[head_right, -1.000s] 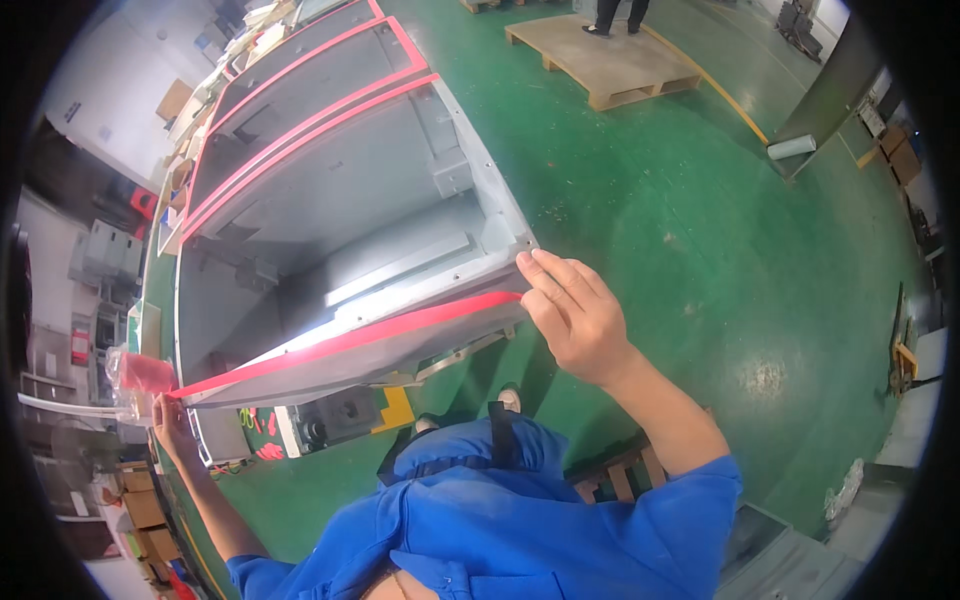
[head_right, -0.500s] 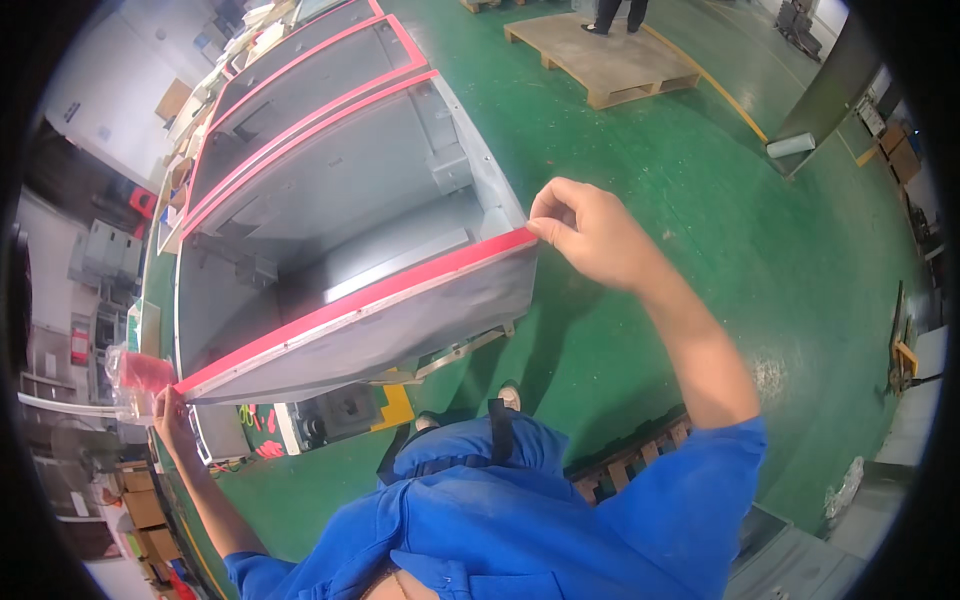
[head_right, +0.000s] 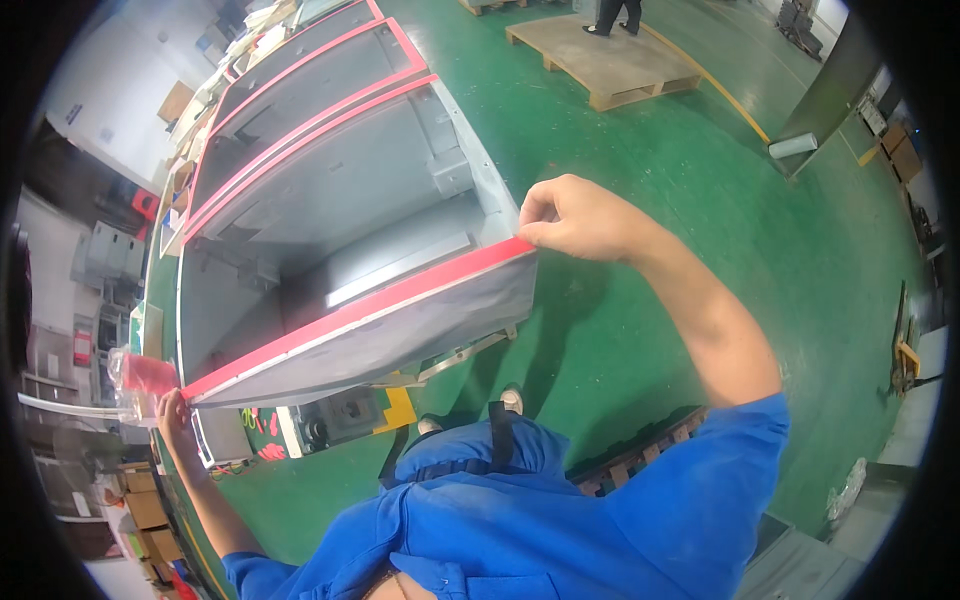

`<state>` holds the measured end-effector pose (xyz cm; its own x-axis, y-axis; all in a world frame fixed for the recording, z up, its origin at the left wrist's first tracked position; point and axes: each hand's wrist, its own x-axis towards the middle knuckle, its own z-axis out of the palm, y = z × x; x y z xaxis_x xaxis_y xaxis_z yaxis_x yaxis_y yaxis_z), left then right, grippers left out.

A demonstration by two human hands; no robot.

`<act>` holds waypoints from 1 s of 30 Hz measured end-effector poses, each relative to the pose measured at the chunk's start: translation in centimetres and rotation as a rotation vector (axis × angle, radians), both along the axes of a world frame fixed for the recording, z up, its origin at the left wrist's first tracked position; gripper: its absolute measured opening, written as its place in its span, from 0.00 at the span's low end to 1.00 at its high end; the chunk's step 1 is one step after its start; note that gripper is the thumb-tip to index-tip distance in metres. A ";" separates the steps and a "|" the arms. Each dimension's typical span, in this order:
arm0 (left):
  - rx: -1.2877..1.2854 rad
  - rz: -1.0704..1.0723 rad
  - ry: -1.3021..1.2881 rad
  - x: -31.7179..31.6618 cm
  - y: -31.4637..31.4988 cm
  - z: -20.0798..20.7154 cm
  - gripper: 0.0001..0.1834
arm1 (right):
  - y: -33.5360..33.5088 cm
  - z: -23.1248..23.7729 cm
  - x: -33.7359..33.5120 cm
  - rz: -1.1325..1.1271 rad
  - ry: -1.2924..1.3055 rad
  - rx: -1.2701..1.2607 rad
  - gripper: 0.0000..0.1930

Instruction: The person applies red tape along the edges of a metal cabinet door, smoothing it down and cutting excess pieces. They handle the tape and the cabinet door throughout the process.

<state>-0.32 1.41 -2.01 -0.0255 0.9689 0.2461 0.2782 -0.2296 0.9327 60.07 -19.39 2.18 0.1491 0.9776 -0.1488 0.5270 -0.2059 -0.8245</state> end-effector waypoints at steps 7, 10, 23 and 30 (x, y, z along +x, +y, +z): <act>0.015 0.008 0.007 -1.2 1.0 -0.9 0.04 | 0.3 0.0 0.3 0.024 0.018 -0.002 0.06; 0.029 0.020 0.006 -0.6 0.6 -0.8 0.04 | 0.4 0.2 0.3 0.024 0.000 -0.012 0.06; 0.030 -0.017 0.004 -0.8 0.5 -0.7 0.04 | 0.4 0.4 0.4 0.018 0.009 -0.013 0.08; 0.318 -0.036 0.352 1.9 -1.1 -0.1 0.04 | 0.5 0.3 0.6 0.013 0.036 -0.020 0.08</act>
<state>1.62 0.27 -2.14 0.1452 0.8427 0.5184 0.5511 -0.5040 0.6650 60.64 -18.90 2.51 0.1304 0.9762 -0.1732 0.5000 -0.2156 -0.8388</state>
